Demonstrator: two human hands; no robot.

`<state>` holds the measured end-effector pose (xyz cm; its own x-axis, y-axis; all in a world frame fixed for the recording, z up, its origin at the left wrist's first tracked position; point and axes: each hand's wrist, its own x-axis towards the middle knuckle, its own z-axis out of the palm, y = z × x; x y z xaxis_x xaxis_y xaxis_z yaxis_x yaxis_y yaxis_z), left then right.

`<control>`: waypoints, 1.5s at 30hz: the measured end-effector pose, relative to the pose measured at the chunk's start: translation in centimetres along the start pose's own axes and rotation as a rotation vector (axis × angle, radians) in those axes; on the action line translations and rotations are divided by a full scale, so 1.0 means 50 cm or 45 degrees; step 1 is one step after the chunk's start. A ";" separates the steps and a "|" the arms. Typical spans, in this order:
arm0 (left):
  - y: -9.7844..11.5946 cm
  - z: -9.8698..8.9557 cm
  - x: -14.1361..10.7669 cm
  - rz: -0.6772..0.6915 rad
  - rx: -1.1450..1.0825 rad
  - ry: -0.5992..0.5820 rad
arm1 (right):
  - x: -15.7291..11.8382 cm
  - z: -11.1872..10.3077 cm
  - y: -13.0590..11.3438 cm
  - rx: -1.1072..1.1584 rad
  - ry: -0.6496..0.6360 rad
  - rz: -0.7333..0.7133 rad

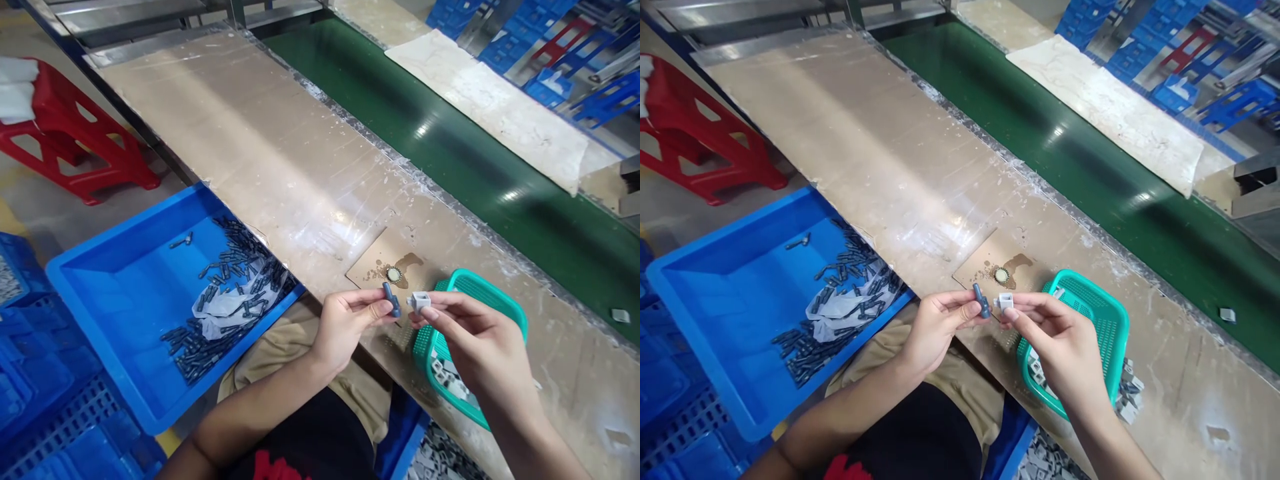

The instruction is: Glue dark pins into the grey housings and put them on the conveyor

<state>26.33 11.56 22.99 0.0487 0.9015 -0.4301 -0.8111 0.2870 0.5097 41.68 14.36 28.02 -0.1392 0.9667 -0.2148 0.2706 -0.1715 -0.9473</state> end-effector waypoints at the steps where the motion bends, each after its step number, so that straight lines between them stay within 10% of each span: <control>1: -0.001 0.004 -0.001 0.013 0.003 -0.009 | -0.004 0.001 0.001 -0.002 -0.004 0.003; 11: -0.001 0.008 -0.015 0.234 0.226 -0.064 | -0.015 0.012 -0.013 -0.123 -0.026 -0.052; 18: 0.007 -0.027 0.062 0.365 0.716 -0.120 | 0.048 0.016 0.023 -0.376 0.076 -0.142; 21: 0.040 -0.052 0.065 0.562 1.023 -0.020 | 0.138 -0.048 0.027 -0.645 0.323 -0.238; 25: 0.113 -0.125 0.027 1.085 1.238 0.582 | 0.277 -0.211 0.024 -0.670 0.811 -0.033; 31: 0.155 -0.361 -0.006 1.488 1.777 1.014 | 0.344 -0.357 0.052 -0.588 0.985 0.066; 36: 0.110 -0.568 0.022 1.107 2.556 0.041 | 0.242 -0.335 0.046 -0.627 0.796 -0.030; 40: 0.069 -0.638 0.047 0.908 2.668 -0.082 | 0.102 -0.275 0.032 -0.849 0.168 -0.062; 45: 0.067 -0.622 0.016 0.664 2.662 -0.091 | -0.013 -0.194 0.068 -0.944 -0.425 -0.113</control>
<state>5.51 3.17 1.17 0.1496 0.9885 -0.0210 0.8982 -0.1270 0.4208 51.91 15.00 27.26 -0.4343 0.8434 -0.3164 0.7887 0.1863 -0.5858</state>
